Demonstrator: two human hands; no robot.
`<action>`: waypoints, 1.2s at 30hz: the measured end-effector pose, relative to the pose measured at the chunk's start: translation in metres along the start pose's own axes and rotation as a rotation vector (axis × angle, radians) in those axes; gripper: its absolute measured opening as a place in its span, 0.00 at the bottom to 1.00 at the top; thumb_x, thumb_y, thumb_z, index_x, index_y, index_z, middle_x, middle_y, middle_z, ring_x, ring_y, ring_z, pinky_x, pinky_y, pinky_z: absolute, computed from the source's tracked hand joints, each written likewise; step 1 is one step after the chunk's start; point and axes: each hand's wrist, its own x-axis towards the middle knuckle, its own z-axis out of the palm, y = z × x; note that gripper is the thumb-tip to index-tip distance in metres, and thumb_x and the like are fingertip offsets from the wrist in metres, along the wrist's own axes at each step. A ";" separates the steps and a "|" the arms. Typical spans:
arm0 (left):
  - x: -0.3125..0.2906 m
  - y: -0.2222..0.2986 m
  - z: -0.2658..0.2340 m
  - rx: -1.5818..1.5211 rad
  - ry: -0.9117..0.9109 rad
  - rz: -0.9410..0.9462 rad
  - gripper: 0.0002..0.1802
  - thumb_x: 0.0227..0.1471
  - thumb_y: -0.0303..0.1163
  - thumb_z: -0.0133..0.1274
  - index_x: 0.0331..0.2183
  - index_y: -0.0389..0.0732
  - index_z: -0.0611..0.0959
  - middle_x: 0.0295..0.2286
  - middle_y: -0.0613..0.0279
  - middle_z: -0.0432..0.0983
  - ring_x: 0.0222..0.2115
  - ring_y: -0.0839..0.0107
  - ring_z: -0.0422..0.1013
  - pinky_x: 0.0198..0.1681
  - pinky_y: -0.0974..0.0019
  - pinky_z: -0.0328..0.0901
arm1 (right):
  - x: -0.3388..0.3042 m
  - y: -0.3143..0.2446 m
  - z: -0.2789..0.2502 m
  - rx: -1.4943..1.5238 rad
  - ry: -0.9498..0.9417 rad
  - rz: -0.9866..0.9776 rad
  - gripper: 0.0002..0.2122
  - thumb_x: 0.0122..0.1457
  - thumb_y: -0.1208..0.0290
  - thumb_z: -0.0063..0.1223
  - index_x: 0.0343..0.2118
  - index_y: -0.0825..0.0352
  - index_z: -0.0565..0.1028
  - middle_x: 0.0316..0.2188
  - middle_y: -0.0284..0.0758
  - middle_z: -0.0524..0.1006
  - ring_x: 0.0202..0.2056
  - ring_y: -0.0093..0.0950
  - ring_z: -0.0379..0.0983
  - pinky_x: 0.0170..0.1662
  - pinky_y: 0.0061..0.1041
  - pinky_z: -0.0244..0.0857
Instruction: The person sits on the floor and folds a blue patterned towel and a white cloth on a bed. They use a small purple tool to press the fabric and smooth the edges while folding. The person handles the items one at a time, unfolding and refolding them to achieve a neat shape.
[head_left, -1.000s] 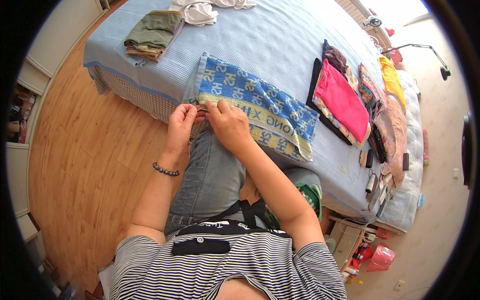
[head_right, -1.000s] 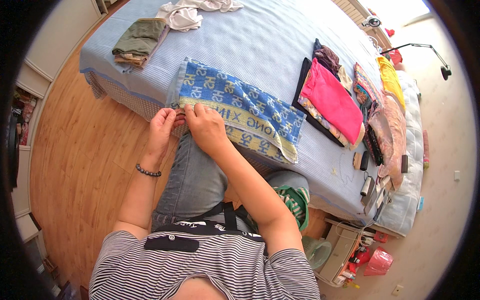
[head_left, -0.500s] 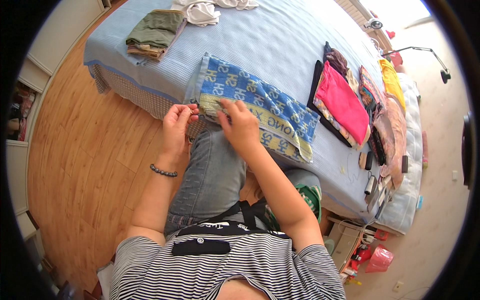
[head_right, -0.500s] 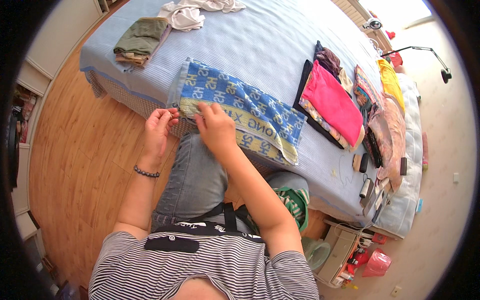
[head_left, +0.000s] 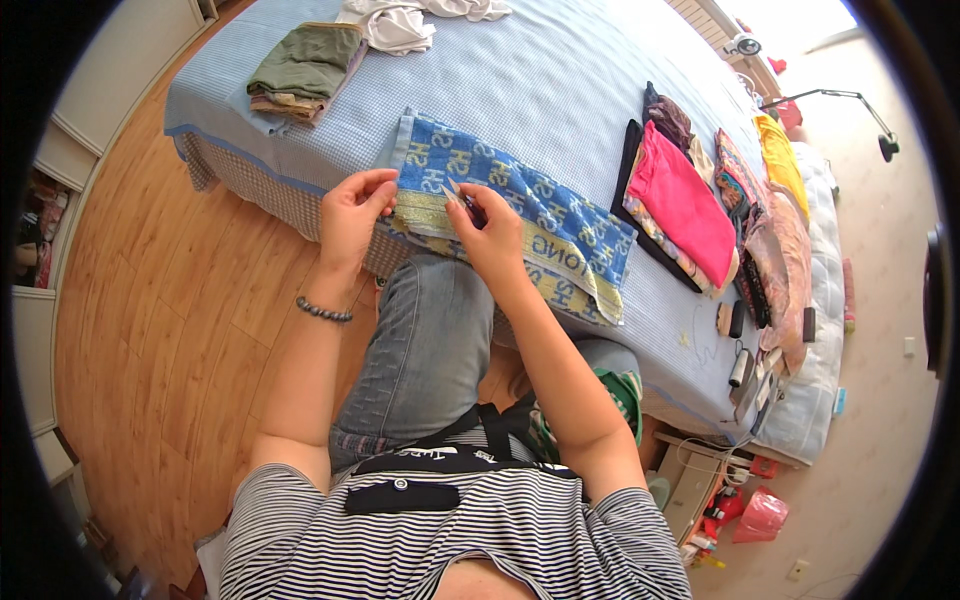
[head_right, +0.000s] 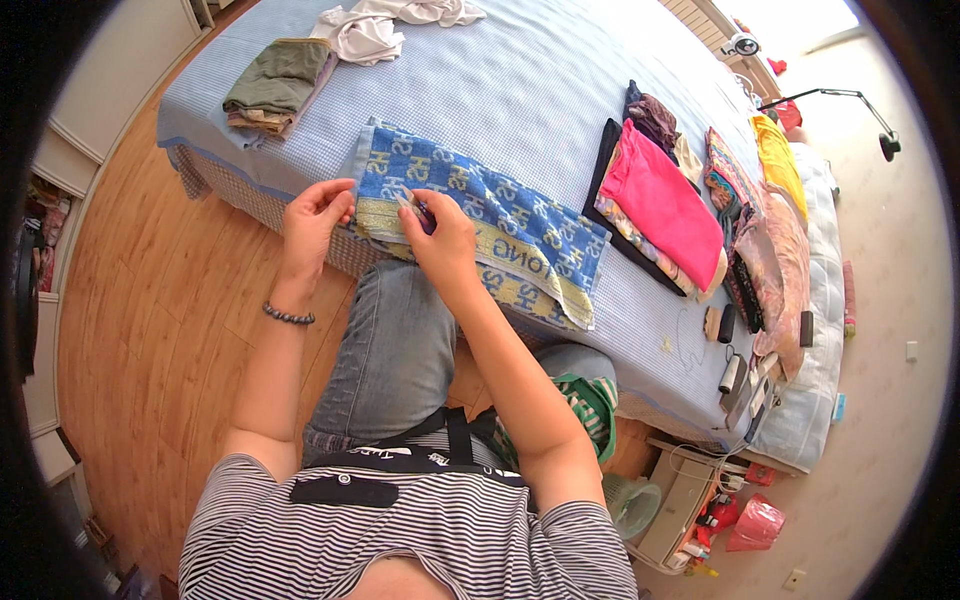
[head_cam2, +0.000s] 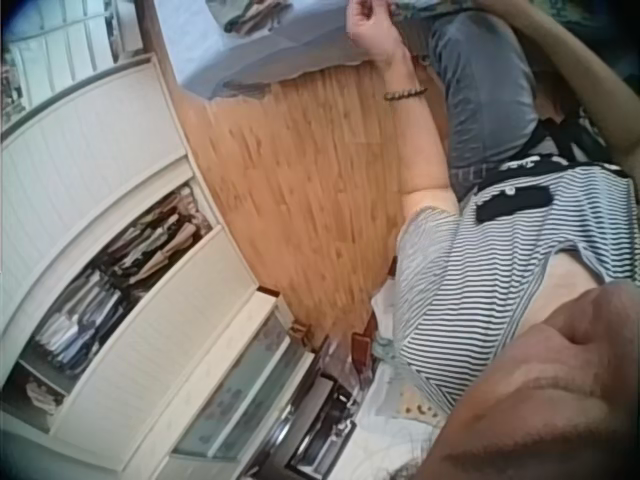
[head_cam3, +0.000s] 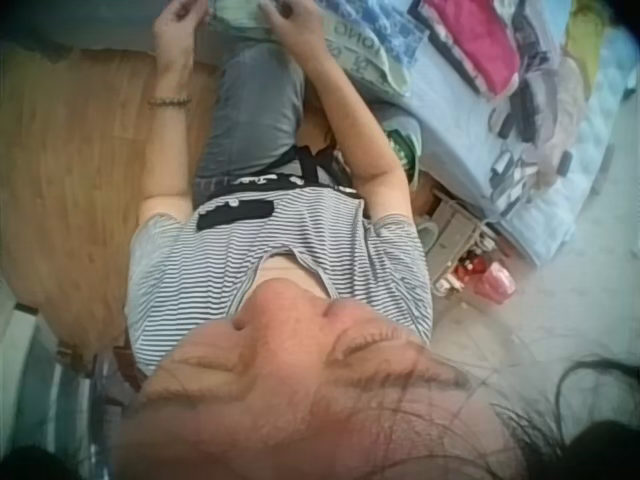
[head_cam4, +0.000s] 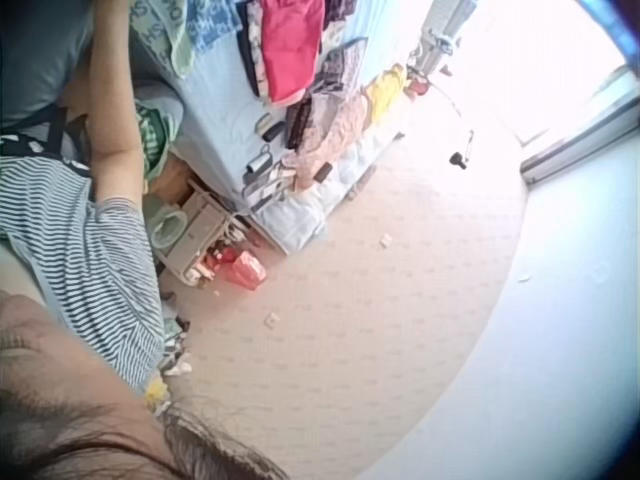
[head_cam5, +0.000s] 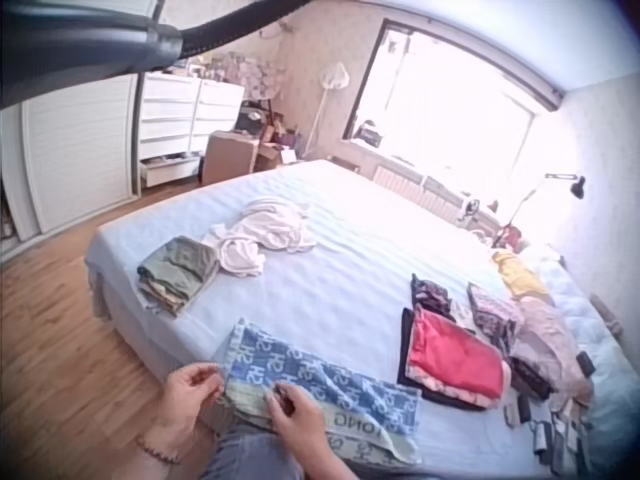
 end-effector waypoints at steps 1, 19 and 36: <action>0.007 0.002 0.003 0.137 -0.011 0.044 0.12 0.49 0.24 0.57 0.38 0.32 0.80 0.28 0.61 0.77 0.26 0.74 0.73 0.30 0.75 0.66 | 0.003 0.002 0.003 0.011 -0.005 0.009 0.12 0.54 0.70 0.57 0.39 0.70 0.75 0.30 0.38 0.75 0.28 0.27 0.72 0.33 0.24 0.66; 0.050 -0.008 -0.008 0.268 -0.001 0.041 0.05 0.55 0.27 0.51 0.29 0.35 0.78 0.22 0.66 0.74 0.21 0.80 0.70 0.23 0.76 0.66 | 0.020 0.006 0.013 -0.073 -0.089 0.079 0.13 0.53 0.66 0.57 0.40 0.67 0.75 0.30 0.39 0.75 0.29 0.31 0.73 0.35 0.30 0.67; 0.037 -0.006 -0.002 0.109 0.012 0.058 0.05 0.56 0.29 0.53 0.31 0.37 0.78 0.23 0.71 0.73 0.22 0.84 0.67 0.25 0.80 0.63 | 0.045 -0.014 0.057 -0.700 -0.037 -0.443 0.13 0.46 0.75 0.55 0.37 0.66 0.72 0.29 0.37 0.71 0.29 0.34 0.74 0.30 0.30 0.70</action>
